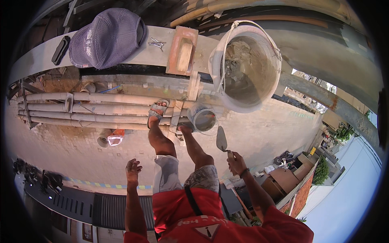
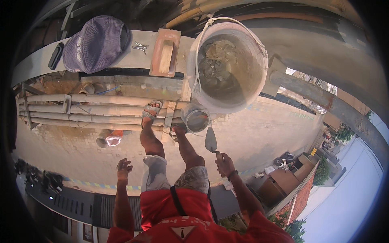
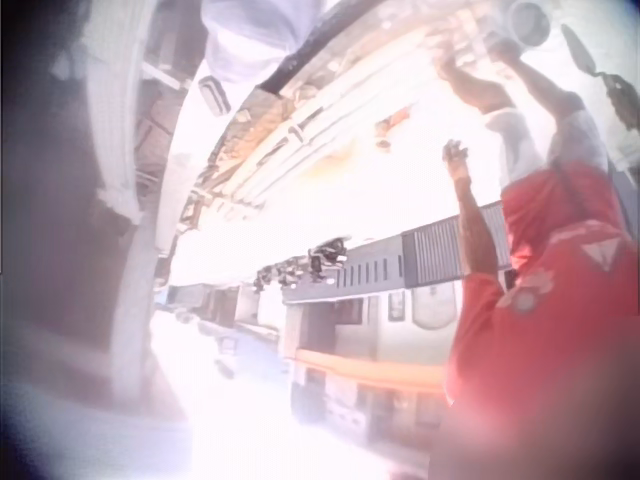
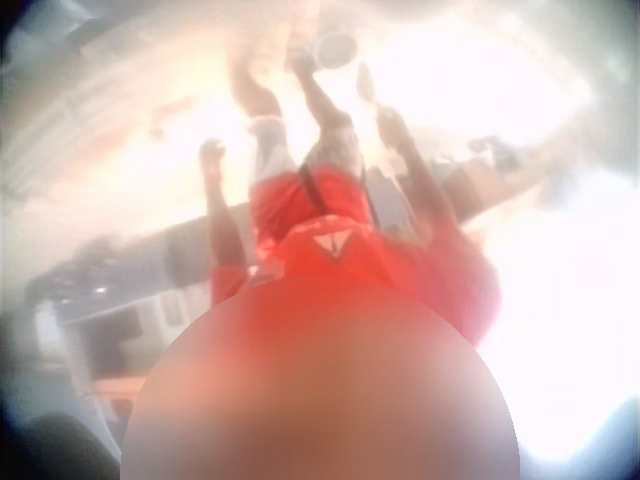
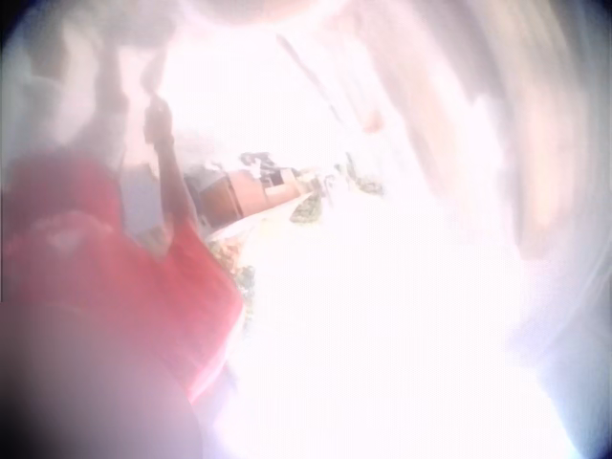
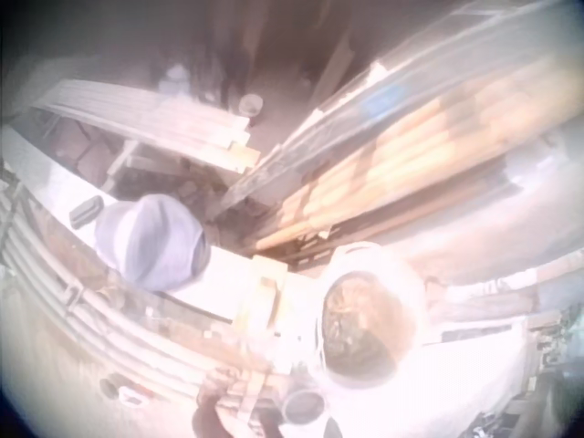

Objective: The person scoops wet plaster from a bucket with a trowel and applies it to a vertical metal beam, smoothing the surface repeatedly. The person also uses a sponge to wipe the beam and briefly handles a small black device.

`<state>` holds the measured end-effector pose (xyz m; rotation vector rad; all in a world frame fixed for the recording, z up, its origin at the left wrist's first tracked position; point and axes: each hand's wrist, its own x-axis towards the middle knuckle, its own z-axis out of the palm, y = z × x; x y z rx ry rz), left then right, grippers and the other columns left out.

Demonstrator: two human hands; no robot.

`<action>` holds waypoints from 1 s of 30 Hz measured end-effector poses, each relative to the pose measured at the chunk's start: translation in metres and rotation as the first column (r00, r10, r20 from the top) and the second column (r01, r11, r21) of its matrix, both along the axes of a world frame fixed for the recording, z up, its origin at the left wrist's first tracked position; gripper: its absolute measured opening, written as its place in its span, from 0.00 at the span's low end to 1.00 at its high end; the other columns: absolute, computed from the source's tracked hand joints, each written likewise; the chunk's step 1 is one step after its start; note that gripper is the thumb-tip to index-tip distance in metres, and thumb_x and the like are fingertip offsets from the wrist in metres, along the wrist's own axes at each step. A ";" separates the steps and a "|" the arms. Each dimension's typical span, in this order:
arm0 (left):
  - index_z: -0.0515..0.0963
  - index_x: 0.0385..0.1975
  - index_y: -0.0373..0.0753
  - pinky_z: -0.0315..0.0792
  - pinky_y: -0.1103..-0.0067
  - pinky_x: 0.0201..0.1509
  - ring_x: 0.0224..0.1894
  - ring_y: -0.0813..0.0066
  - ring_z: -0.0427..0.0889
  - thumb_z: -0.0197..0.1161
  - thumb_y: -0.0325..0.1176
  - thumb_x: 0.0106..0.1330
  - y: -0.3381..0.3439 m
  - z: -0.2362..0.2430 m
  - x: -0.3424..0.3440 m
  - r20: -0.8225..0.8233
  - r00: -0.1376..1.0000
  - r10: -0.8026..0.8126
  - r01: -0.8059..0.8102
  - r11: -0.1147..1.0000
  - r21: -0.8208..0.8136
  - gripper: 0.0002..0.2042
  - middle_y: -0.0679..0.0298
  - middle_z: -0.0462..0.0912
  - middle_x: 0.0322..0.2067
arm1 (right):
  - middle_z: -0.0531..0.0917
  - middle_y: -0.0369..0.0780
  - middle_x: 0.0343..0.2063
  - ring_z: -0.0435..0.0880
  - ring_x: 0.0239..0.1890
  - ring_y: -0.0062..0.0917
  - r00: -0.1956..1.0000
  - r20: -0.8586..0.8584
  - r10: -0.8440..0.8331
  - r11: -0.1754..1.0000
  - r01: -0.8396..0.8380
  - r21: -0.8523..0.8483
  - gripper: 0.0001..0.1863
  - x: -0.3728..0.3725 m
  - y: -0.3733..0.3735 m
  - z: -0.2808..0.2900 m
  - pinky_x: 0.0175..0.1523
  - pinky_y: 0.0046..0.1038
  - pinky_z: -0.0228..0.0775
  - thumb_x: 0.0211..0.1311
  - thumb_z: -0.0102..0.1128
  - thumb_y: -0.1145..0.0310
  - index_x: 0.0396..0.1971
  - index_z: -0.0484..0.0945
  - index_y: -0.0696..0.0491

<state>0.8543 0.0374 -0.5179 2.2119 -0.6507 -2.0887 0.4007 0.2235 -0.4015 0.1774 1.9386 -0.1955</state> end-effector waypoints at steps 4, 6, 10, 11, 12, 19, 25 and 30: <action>0.70 0.48 0.36 0.69 0.82 0.31 0.27 0.79 0.76 0.54 0.41 0.68 0.007 0.002 0.003 0.047 0.999 0.018 -0.019 0.999 0.031 0.17 0.64 0.77 0.34 | 0.77 0.37 0.19 0.75 0.14 0.20 0.999 -0.045 -0.010 1.000 0.010 0.003 0.21 -0.003 -0.009 -0.002 0.17 0.26 0.69 0.56 0.58 0.66 0.48 0.69 0.58; 0.70 0.48 0.36 0.69 0.82 0.31 0.27 0.78 0.76 0.54 0.41 0.68 0.010 0.003 0.006 0.055 0.998 0.014 -0.017 0.999 0.037 0.16 0.64 0.77 0.33 | 0.76 0.38 0.18 0.75 0.14 0.21 0.997 -0.072 -0.026 0.999 0.028 0.028 0.20 -0.002 -0.010 -0.001 0.17 0.26 0.69 0.55 0.59 0.67 0.46 0.69 0.58; 0.70 0.48 0.36 0.70 0.82 0.31 0.27 0.78 0.76 0.54 0.42 0.68 0.006 0.002 0.001 0.042 0.999 0.011 -0.013 1.000 0.025 0.17 0.64 0.77 0.34 | 0.76 0.38 0.18 0.75 0.14 0.21 0.998 -0.062 -0.013 0.998 0.017 0.065 0.18 -0.005 -0.006 0.000 0.17 0.27 0.69 0.54 0.60 0.67 0.42 0.69 0.59; 0.70 0.48 0.36 0.70 0.82 0.31 0.27 0.78 0.76 0.54 0.42 0.68 0.004 0.002 -0.002 0.041 0.999 0.006 -0.007 1.000 0.021 0.17 0.64 0.77 0.34 | 0.76 0.38 0.18 0.75 0.14 0.21 0.999 -0.046 -0.017 0.998 0.019 0.060 0.18 -0.005 -0.006 0.001 0.17 0.27 0.69 0.54 0.60 0.67 0.41 0.68 0.59; 0.70 0.48 0.35 0.69 0.82 0.32 0.28 0.78 0.76 0.55 0.42 0.68 0.002 0.002 -0.005 0.028 1.000 0.006 -0.007 1.000 0.005 0.17 0.63 0.77 0.35 | 0.76 0.38 0.18 0.75 0.14 0.21 0.999 -0.036 -0.016 0.998 0.018 0.057 0.18 -0.005 -0.006 0.003 0.17 0.27 0.69 0.53 0.61 0.67 0.41 0.68 0.60; 0.70 0.48 0.35 0.69 0.81 0.34 0.30 0.78 0.76 0.55 0.44 0.67 -0.014 -0.002 -0.023 -0.023 1.000 -0.021 0.020 0.999 -0.037 0.19 0.63 0.77 0.35 | 0.76 0.38 0.18 0.75 0.14 0.21 1.000 -0.007 -0.024 0.999 0.025 0.045 0.19 0.001 0.008 -0.008 0.17 0.26 0.68 0.54 0.62 0.65 0.41 0.69 0.60; 0.70 0.48 0.36 0.69 0.81 0.33 0.28 0.77 0.76 0.56 0.43 0.67 -0.010 -0.005 -0.015 0.012 0.999 -0.050 0.050 0.999 0.004 0.18 0.63 0.77 0.35 | 0.77 0.39 0.18 0.76 0.14 0.21 1.000 0.007 -0.015 0.998 0.014 0.061 0.20 0.007 0.021 -0.007 0.17 0.27 0.69 0.55 0.61 0.62 0.40 0.69 0.61; 0.69 0.50 0.37 0.71 0.80 0.32 0.29 0.74 0.78 0.53 0.40 0.68 -0.014 -0.002 -0.007 0.029 0.996 -0.089 0.089 0.996 0.008 0.16 0.61 0.78 0.37 | 0.78 0.39 0.19 0.77 0.14 0.22 0.999 0.000 -0.039 0.998 0.039 0.042 0.20 0.007 0.031 0.003 0.17 0.27 0.69 0.56 0.61 0.62 0.41 0.70 0.61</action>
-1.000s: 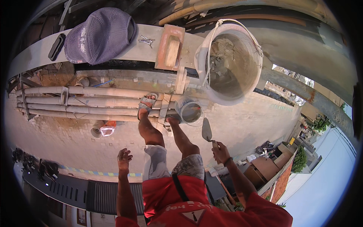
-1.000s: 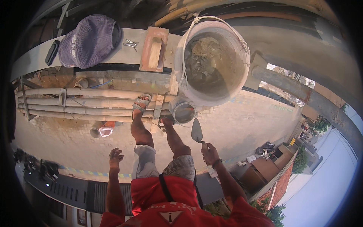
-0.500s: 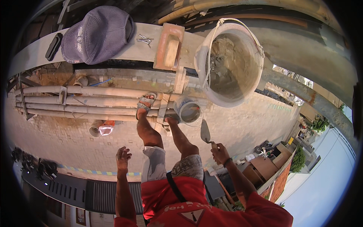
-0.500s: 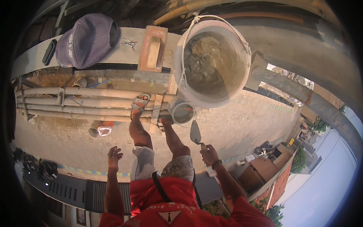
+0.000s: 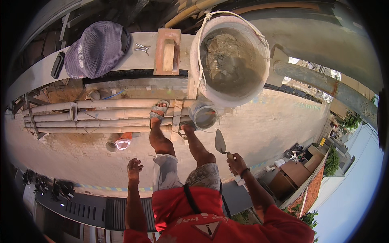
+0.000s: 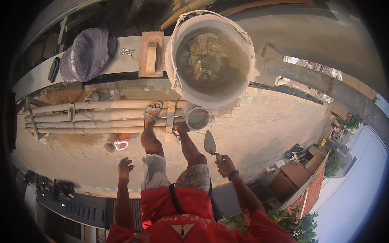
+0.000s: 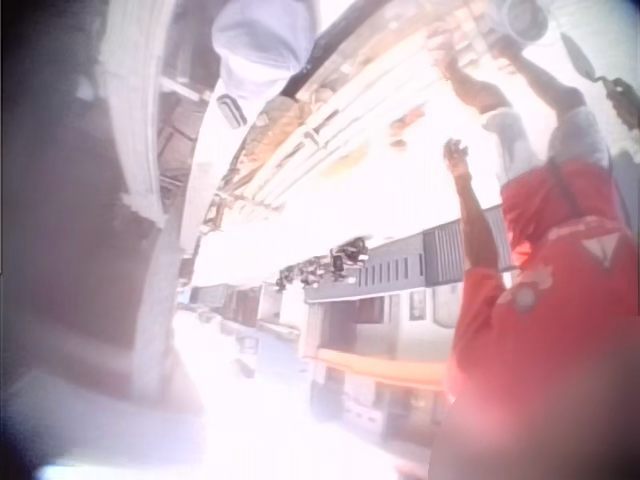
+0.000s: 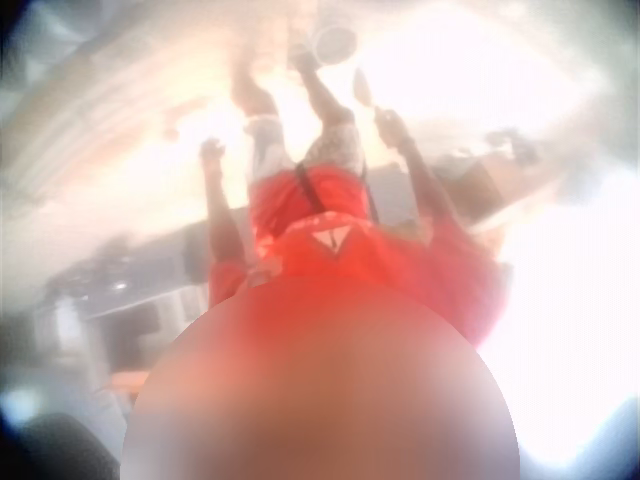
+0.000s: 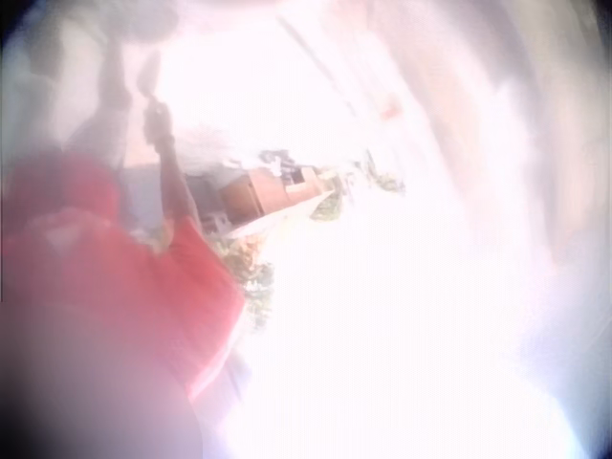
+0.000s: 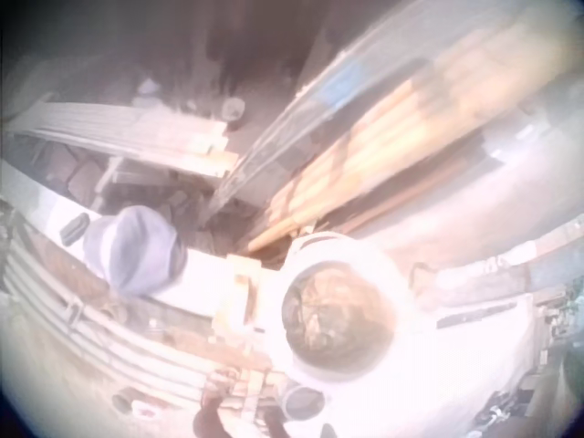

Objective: The person scoops wet plaster from a bucket with a trowel and applies it to a vertical metal beam, smoothing the surface repeatedly. The person also uses a sponge to wipe the beam and briefly handles a small black device.

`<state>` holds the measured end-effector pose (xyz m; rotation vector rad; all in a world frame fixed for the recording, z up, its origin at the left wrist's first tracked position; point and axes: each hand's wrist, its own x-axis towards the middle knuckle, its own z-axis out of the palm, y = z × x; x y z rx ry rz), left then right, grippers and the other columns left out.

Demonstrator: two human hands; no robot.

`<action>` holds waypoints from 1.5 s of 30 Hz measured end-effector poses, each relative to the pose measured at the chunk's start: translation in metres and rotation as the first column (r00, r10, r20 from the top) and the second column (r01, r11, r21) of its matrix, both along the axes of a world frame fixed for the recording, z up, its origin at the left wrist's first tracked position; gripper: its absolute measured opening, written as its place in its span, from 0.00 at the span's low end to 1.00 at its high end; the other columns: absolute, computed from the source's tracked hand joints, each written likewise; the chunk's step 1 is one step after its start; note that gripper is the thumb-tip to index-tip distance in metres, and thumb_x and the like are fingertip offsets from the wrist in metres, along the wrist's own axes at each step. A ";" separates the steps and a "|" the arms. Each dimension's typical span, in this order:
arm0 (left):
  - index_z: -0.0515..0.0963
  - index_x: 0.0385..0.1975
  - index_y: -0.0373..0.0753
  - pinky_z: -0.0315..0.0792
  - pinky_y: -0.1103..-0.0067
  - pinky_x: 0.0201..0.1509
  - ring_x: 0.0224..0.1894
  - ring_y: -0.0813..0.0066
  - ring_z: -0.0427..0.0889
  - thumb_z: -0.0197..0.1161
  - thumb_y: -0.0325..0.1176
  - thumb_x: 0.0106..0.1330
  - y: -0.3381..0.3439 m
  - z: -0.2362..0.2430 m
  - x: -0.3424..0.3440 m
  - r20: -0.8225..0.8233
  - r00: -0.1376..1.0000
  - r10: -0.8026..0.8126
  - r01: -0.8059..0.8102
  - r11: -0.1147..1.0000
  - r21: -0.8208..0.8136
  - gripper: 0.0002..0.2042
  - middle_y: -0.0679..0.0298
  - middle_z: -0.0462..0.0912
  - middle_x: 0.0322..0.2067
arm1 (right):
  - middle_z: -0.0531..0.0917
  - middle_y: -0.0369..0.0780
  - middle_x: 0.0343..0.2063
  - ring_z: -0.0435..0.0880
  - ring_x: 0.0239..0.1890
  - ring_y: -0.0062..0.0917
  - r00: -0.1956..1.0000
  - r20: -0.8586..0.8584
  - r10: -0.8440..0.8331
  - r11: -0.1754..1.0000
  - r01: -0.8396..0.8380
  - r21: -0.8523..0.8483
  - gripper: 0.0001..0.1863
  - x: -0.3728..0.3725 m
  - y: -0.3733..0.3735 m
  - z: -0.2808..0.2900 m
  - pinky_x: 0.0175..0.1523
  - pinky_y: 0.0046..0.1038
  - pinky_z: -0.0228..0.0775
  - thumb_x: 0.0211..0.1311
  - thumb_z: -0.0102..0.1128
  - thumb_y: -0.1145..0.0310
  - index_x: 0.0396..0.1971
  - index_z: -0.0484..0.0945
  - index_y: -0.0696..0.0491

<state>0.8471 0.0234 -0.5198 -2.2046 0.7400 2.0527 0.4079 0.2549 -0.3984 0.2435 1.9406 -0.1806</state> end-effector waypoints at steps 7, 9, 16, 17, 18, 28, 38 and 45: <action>0.70 0.49 0.38 0.70 0.79 0.34 0.30 0.76 0.78 0.55 0.41 0.67 -0.028 0.025 -0.030 -0.027 0.997 -0.078 0.076 0.994 -0.074 0.17 0.62 0.78 0.37 | 0.78 0.38 0.18 0.76 0.14 0.21 0.999 0.047 -0.004 1.000 0.005 -0.013 0.24 -0.015 0.012 -0.008 0.17 0.26 0.69 0.53 0.60 0.67 0.52 0.71 0.53; 0.70 0.49 0.38 0.70 0.80 0.34 0.30 0.76 0.78 0.55 0.41 0.67 -0.034 0.030 -0.039 -0.037 0.994 -0.104 0.100 0.991 -0.088 0.17 0.62 0.77 0.37 | 0.77 0.37 0.18 0.76 0.13 0.21 0.996 0.085 -0.002 1.000 0.002 0.001 0.24 -0.019 0.013 -0.027 0.17 0.26 0.69 0.53 0.60 0.67 0.52 0.71 0.52; 0.71 0.46 0.38 0.70 0.80 0.36 0.31 0.77 0.77 0.55 0.41 0.66 -0.051 0.033 -0.080 -0.097 0.966 -0.241 0.229 0.966 -0.121 0.15 0.62 0.77 0.37 | 0.80 0.42 0.23 0.78 0.17 0.28 0.949 -0.099 0.300 0.954 -0.301 0.013 0.15 0.000 0.078 -0.171 0.19 0.32 0.70 0.53 0.58 0.68 0.42 0.74 0.54; 0.71 0.45 0.38 0.71 0.81 0.36 0.31 0.77 0.78 0.54 0.39 0.67 -0.055 0.038 -0.087 -0.065 0.955 -0.288 0.277 0.951 -0.137 0.13 0.63 0.77 0.38 | 0.80 0.43 0.23 0.79 0.17 0.29 0.907 -0.089 0.411 0.908 -0.416 -0.044 0.15 -0.001 0.068 -0.183 0.19 0.33 0.71 0.53 0.58 0.68 0.41 0.74 0.54; 0.72 0.45 0.39 0.71 0.81 0.37 0.33 0.76 0.79 0.54 0.38 0.67 -0.057 0.039 -0.093 -0.073 0.952 -0.297 0.285 0.948 -0.145 0.12 0.63 0.78 0.38 | 0.80 0.43 0.24 0.79 0.18 0.30 0.913 -0.082 0.400 0.914 -0.404 -0.030 0.14 -0.001 0.075 -0.203 0.21 0.33 0.72 0.54 0.57 0.67 0.40 0.74 0.55; 0.48 0.66 0.38 0.72 0.67 0.51 0.47 0.63 0.76 0.56 0.55 0.64 -0.117 0.135 -0.282 -0.230 0.923 -0.310 0.208 0.901 -0.381 0.39 0.50 0.66 0.57 | 0.82 0.47 0.33 0.83 0.27 0.37 0.993 0.105 -0.052 0.996 0.044 0.074 0.19 -0.024 0.021 -0.287 0.27 0.36 0.77 0.61 0.53 0.55 0.39 0.76 0.58; 0.54 0.64 0.35 0.75 0.69 0.48 0.48 0.63 0.77 0.60 0.52 0.62 -0.173 0.149 -0.399 -0.301 0.846 -0.439 0.306 0.864 -0.401 0.38 0.53 0.67 0.57 | 0.79 0.52 0.44 0.78 0.50 0.44 0.992 -0.102 0.073 0.995 -0.065 0.076 0.16 -0.005 0.012 -0.292 0.53 0.40 0.71 0.57 0.54 0.64 0.43 0.76 0.54; 0.62 0.55 0.29 0.78 0.63 0.49 0.49 0.61 0.78 0.62 0.41 0.61 -0.189 0.134 -0.420 -0.427 0.874 -0.231 0.182 0.971 -0.152 0.28 0.53 0.74 0.49 | 0.83 0.49 0.35 0.84 0.28 0.36 0.921 -0.110 -0.373 0.924 0.359 -0.128 0.23 0.037 0.088 -0.307 0.30 0.36 0.77 0.52 0.57 0.70 0.51 0.74 0.52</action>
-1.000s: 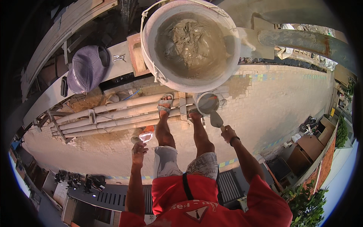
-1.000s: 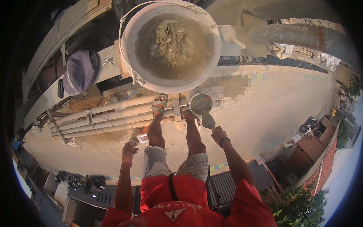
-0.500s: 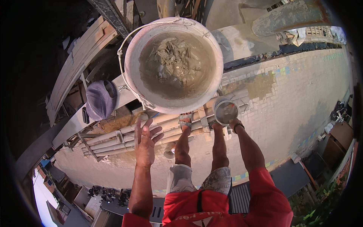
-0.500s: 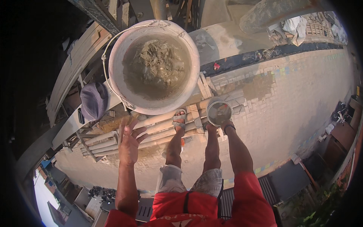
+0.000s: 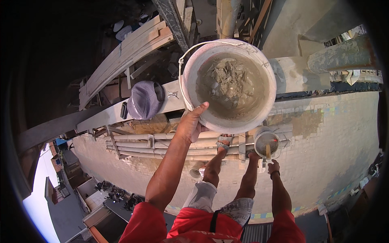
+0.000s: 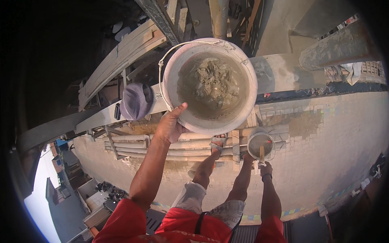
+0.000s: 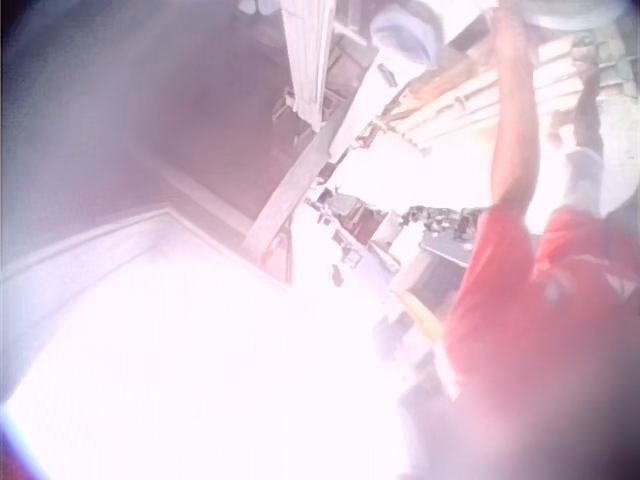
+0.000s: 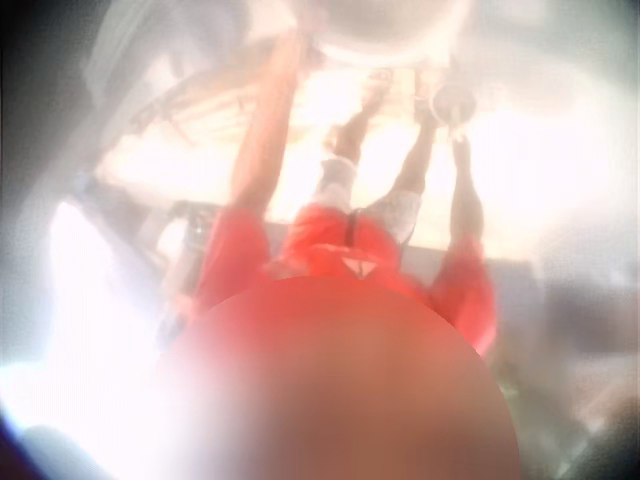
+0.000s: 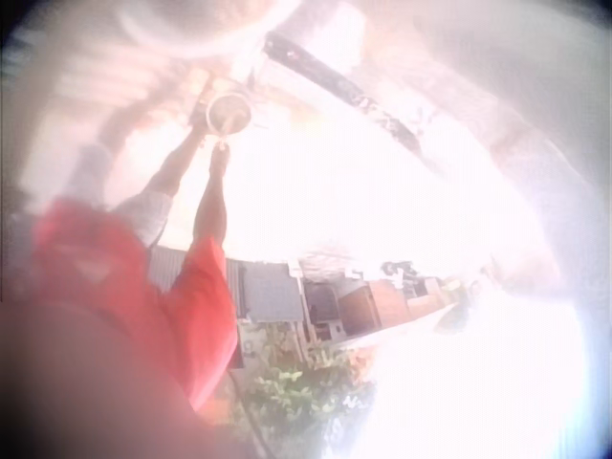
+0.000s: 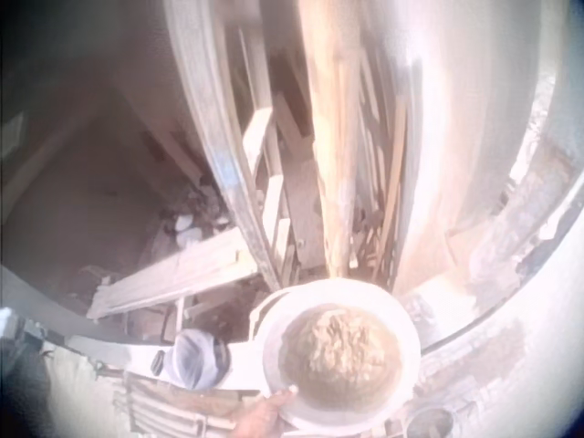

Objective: The person scoops wet plaster from a bucket with a trowel and applies it to a vertical metal beam, smoothing the surface repeatedly. The person also uses a sponge to wipe the beam and briefly handles a small black device.

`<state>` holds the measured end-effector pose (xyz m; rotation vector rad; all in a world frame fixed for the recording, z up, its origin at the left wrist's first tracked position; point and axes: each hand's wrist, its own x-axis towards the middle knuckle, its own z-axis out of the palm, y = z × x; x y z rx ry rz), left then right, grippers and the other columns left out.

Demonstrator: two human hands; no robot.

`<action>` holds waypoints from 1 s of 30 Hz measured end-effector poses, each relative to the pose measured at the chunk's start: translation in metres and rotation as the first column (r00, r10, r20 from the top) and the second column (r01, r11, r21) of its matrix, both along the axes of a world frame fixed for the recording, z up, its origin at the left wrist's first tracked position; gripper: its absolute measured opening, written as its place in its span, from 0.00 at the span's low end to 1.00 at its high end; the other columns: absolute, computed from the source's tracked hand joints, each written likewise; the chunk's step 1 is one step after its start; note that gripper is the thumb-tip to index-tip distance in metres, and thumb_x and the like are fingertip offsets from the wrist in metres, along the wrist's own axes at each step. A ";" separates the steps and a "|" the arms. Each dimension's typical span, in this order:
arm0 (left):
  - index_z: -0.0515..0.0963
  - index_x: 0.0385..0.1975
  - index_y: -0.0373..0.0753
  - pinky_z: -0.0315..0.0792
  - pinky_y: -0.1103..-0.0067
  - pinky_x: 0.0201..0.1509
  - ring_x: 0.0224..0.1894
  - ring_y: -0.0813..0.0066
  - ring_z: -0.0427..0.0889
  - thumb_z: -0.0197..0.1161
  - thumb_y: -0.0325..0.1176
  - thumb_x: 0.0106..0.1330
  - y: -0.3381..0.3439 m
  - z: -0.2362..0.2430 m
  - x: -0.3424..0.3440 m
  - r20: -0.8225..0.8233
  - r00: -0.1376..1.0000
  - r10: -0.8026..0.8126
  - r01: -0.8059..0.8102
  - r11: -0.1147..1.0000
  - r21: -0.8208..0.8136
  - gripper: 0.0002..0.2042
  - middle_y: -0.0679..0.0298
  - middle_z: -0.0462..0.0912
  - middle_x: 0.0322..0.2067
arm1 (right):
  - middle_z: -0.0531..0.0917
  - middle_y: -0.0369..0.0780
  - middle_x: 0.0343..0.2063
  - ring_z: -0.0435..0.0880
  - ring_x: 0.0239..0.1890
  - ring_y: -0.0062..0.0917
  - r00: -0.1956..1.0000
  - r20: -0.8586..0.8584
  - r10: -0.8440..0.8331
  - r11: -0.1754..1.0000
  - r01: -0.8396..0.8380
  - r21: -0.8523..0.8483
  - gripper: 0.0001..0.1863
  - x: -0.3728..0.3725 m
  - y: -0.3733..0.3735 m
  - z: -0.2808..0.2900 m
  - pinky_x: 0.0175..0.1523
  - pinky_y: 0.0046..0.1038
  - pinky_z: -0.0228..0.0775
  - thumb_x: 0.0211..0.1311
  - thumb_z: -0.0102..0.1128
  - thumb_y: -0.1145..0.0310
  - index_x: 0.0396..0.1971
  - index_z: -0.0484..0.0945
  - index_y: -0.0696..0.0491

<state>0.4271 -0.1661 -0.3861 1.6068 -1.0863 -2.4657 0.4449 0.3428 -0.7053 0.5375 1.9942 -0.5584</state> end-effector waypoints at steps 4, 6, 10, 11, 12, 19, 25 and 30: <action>0.68 0.48 0.28 0.79 0.61 0.48 0.44 0.59 0.81 0.56 0.30 0.60 -0.005 -0.013 0.015 -0.020 0.997 0.075 -0.073 0.994 0.085 0.18 0.51 0.77 0.45 | 0.77 0.40 0.20 0.72 0.14 0.23 0.984 0.097 -0.150 0.988 0.152 -0.015 0.24 -0.002 -0.002 0.037 0.16 0.30 0.66 0.54 0.55 0.76 0.54 0.71 0.50; 0.69 0.46 0.29 0.79 0.62 0.46 0.43 0.59 0.81 0.53 0.25 0.57 0.002 -0.021 0.012 0.011 0.994 0.111 -0.111 0.991 0.071 0.16 0.52 0.78 0.43 | 0.77 0.40 0.22 0.72 0.14 0.24 0.971 0.113 -0.213 0.975 0.218 -0.035 0.24 -0.003 0.011 0.042 0.16 0.31 0.65 0.54 0.54 0.77 0.54 0.70 0.50; 0.68 0.47 0.27 0.78 0.62 0.47 0.43 0.58 0.81 0.53 0.25 0.56 0.024 0.009 0.020 -0.081 0.979 0.189 -0.168 0.962 0.213 0.17 0.52 0.77 0.43 | 0.77 0.41 0.25 0.72 0.15 0.26 0.929 0.186 -0.320 0.932 0.344 -0.114 0.24 -0.009 0.013 0.059 0.18 0.31 0.64 0.55 0.53 0.78 0.55 0.68 0.49; 0.68 0.47 0.27 0.78 0.63 0.47 0.43 0.59 0.80 0.53 0.25 0.56 0.035 0.023 0.028 -0.069 0.974 0.214 -0.196 0.960 0.200 0.17 0.52 0.77 0.43 | 0.77 0.41 0.26 0.72 0.15 0.26 0.926 0.192 -0.327 0.925 0.354 -0.134 0.25 -0.008 0.015 0.066 0.18 0.31 0.64 0.56 0.53 0.78 0.55 0.68 0.49; 0.68 0.47 0.27 0.77 0.63 0.48 0.43 0.59 0.80 0.53 0.24 0.55 0.050 0.035 0.035 -0.063 0.970 0.235 -0.219 0.955 0.202 0.18 0.52 0.77 0.43 | 0.77 0.41 0.25 0.70 0.15 0.27 0.906 0.224 -0.358 0.902 0.398 -0.169 0.25 -0.011 0.026 0.068 0.18 0.31 0.62 0.56 0.51 0.78 0.56 0.65 0.47; 0.69 0.50 0.30 0.69 0.61 0.56 0.48 0.57 0.76 0.55 0.21 0.50 0.100 0.090 0.197 0.118 0.953 0.278 -0.298 0.926 0.230 0.23 0.55 0.77 0.43 | 0.75 0.42 0.23 0.69 0.13 0.28 0.899 0.282 -0.333 0.863 0.412 -0.292 0.27 -0.015 0.007 0.095 0.16 0.30 0.58 0.55 0.53 0.77 0.56 0.64 0.47; 0.67 0.54 0.35 0.71 0.58 0.53 0.50 0.57 0.76 0.55 0.26 0.51 0.133 0.090 0.308 0.306 0.830 0.467 -0.541 0.808 0.233 0.26 0.56 0.75 0.49 | 0.80 0.39 0.25 0.78 0.19 0.22 0.969 -0.133 0.208 0.905 -0.242 -0.350 0.21 -0.052 -0.108 0.144 0.24 0.27 0.71 0.54 0.56 0.74 0.50 0.73 0.53; 0.67 0.54 0.36 0.74 0.57 0.49 0.51 0.57 0.76 0.54 0.27 0.52 0.144 0.059 0.393 0.394 0.699 0.597 -0.664 0.746 0.047 0.25 0.56 0.74 0.50 | 0.81 0.42 0.25 0.81 0.28 0.30 0.770 -0.457 0.444 0.682 -0.622 -0.385 0.19 -0.072 -0.251 0.202 0.35 0.30 0.74 0.55 0.56 0.71 0.49 0.74 0.53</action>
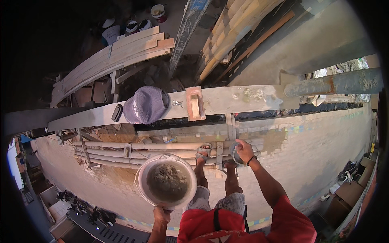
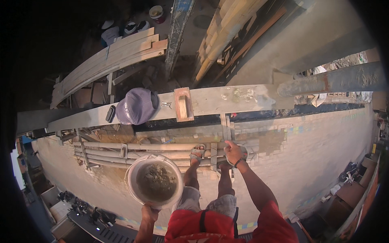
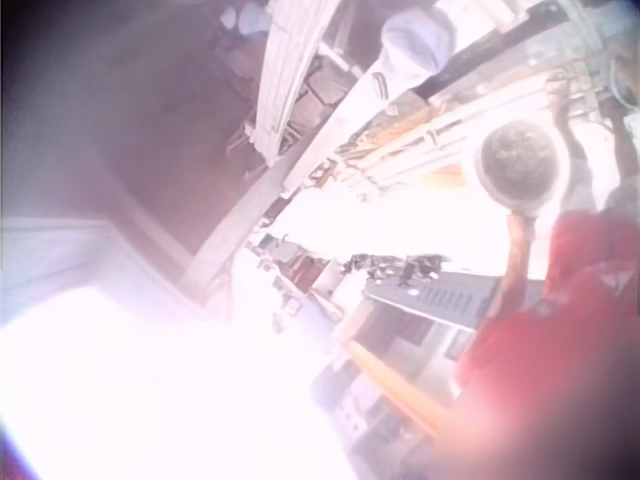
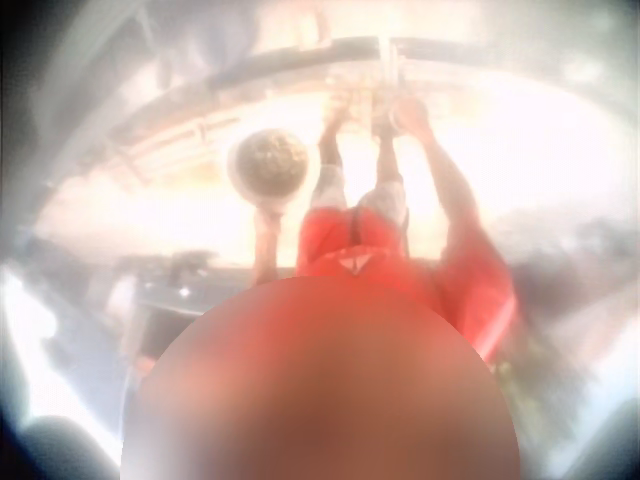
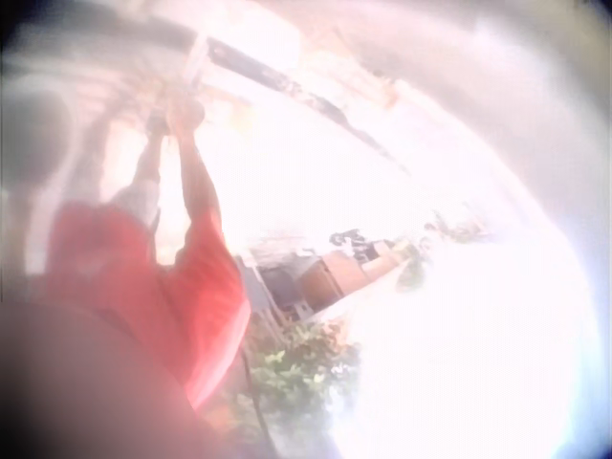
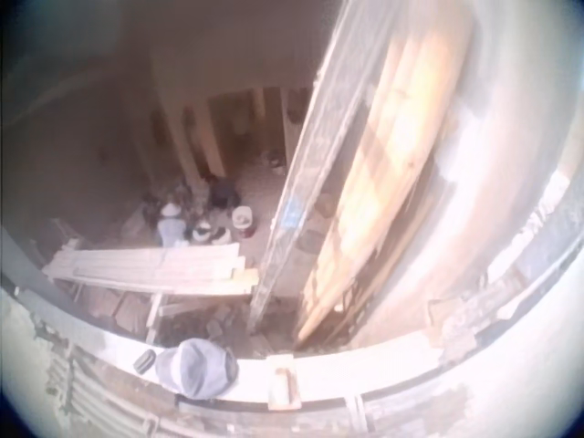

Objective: The person scoops wet plaster from a bucket with a trowel and applies it to a vertical metal beam, smoothing the surface repeatedly. The person also uses a sponge to wipe the beam and briefly handles a small black device.

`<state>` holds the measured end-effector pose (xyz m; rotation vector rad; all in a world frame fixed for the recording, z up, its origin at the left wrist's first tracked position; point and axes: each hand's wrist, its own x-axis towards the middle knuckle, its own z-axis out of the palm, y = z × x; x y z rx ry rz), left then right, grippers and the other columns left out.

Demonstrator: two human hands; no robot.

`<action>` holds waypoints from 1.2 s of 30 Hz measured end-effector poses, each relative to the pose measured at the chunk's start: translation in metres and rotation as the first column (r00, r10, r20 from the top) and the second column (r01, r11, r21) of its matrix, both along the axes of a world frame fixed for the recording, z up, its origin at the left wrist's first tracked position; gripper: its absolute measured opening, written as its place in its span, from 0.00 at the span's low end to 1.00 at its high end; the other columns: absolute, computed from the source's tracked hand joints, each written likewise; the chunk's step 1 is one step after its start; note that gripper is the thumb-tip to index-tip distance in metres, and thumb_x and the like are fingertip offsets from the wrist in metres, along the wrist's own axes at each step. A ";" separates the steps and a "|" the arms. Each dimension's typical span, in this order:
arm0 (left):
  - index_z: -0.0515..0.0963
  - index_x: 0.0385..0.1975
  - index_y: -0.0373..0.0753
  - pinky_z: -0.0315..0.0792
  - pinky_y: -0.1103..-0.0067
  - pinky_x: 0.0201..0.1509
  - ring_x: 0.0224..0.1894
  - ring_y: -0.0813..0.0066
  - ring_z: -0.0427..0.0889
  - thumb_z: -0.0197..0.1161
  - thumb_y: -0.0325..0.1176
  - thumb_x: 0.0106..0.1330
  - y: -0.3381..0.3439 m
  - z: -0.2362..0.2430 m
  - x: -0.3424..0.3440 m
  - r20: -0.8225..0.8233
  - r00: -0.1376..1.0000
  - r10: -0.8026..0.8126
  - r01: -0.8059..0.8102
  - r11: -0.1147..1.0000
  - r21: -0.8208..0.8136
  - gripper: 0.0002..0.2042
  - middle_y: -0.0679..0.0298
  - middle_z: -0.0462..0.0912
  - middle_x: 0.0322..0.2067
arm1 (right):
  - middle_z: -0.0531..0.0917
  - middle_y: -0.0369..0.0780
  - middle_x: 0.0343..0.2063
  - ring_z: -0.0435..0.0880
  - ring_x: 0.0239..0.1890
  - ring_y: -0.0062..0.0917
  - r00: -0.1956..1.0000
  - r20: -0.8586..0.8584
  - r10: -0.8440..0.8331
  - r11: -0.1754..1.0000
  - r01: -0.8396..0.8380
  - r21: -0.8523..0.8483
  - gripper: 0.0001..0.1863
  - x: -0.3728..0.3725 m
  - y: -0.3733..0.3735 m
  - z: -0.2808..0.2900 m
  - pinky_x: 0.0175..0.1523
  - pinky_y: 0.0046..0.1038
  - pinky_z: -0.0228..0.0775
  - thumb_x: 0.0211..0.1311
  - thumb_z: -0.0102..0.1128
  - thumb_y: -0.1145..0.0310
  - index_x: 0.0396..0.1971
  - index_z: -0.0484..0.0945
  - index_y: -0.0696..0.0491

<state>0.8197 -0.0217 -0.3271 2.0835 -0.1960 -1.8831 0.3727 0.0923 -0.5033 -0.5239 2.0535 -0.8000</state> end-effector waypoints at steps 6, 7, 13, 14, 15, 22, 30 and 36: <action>0.65 0.55 0.37 0.73 0.60 0.51 0.51 0.58 0.75 0.55 0.28 0.49 -0.010 -0.017 0.042 0.071 0.981 0.181 -0.175 0.980 -0.092 0.28 0.57 0.73 0.52 | 0.81 0.45 0.27 0.81 0.32 0.36 0.994 -0.110 0.018 0.983 -0.038 -0.181 0.21 -0.008 -0.167 0.062 0.41 0.34 0.73 0.55 0.58 0.71 0.51 0.72 0.55; 0.66 0.55 0.37 0.73 0.61 0.52 0.51 0.58 0.75 0.55 0.28 0.49 -0.012 -0.019 0.046 0.067 0.974 0.216 -0.209 0.973 -0.094 0.27 0.57 0.73 0.51 | 0.80 0.47 0.30 0.81 0.35 0.38 0.983 -0.177 0.041 0.983 -0.072 -0.172 0.23 -0.008 -0.189 0.064 0.43 0.36 0.72 0.54 0.58 0.71 0.53 0.70 0.55; 0.71 0.50 0.39 0.75 0.62 0.51 0.50 0.60 0.76 0.52 0.27 0.51 -0.007 -0.033 0.079 0.103 0.919 0.380 -0.378 0.925 -0.036 0.22 0.58 0.76 0.48 | 0.68 0.51 0.52 0.74 0.49 0.49 0.843 -0.494 0.213 0.976 -0.209 0.064 0.36 0.033 -0.280 0.061 0.54 0.42 0.68 0.52 0.60 0.66 0.62 0.58 0.50; 0.71 0.49 0.39 0.75 0.63 0.50 0.50 0.61 0.77 0.52 0.27 0.51 -0.003 -0.037 0.082 0.146 0.902 0.406 -0.409 0.912 -0.009 0.21 0.58 0.76 0.47 | 0.68 0.51 0.52 0.74 0.49 0.49 0.809 -0.538 0.237 0.971 -0.213 0.107 0.36 0.038 -0.284 0.051 0.54 0.42 0.69 0.52 0.60 0.66 0.62 0.58 0.49; 0.72 0.48 0.38 0.76 0.64 0.50 0.49 0.60 0.77 0.52 0.26 0.50 -0.001 -0.040 0.082 0.145 0.905 0.400 -0.405 0.915 -0.001 0.21 0.58 0.77 0.47 | 0.67 0.51 0.52 0.75 0.48 0.50 0.772 -0.580 0.260 0.965 -0.216 0.146 0.37 0.040 -0.287 0.040 0.54 0.43 0.69 0.51 0.60 0.66 0.63 0.57 0.49; 0.72 0.48 0.37 0.76 0.64 0.53 0.48 0.60 0.79 0.53 0.25 0.44 -0.007 -0.038 0.072 0.111 0.922 0.371 -0.377 0.925 0.041 0.24 0.58 0.77 0.47 | 0.66 0.53 0.56 0.76 0.49 0.48 0.836 -0.453 0.311 0.950 -0.264 0.164 0.35 0.051 -0.254 0.041 0.51 0.43 0.71 0.52 0.56 0.70 0.63 0.57 0.48; 0.72 0.48 0.41 0.77 0.64 0.50 0.48 0.60 0.78 0.53 0.27 0.45 -0.030 -0.056 0.054 0.001 0.964 0.265 -0.265 0.964 0.025 0.24 0.59 0.77 0.46 | 0.80 0.57 0.35 0.80 0.36 0.49 0.942 -0.250 0.226 0.939 -0.142 0.313 0.41 0.046 -0.038 0.126 0.44 0.44 0.73 0.50 0.52 0.66 0.66 0.50 0.55; 0.71 0.47 0.40 0.77 0.65 0.49 0.45 0.59 0.80 0.53 0.28 0.47 -0.061 -0.084 0.062 0.013 0.976 0.217 -0.217 0.970 0.113 0.22 0.59 0.78 0.45 | 0.80 0.59 0.37 0.80 0.44 0.50 0.936 -0.317 -0.154 0.747 0.320 0.582 0.41 0.013 0.114 0.176 0.49 0.42 0.71 0.57 0.42 0.33 0.40 0.74 0.64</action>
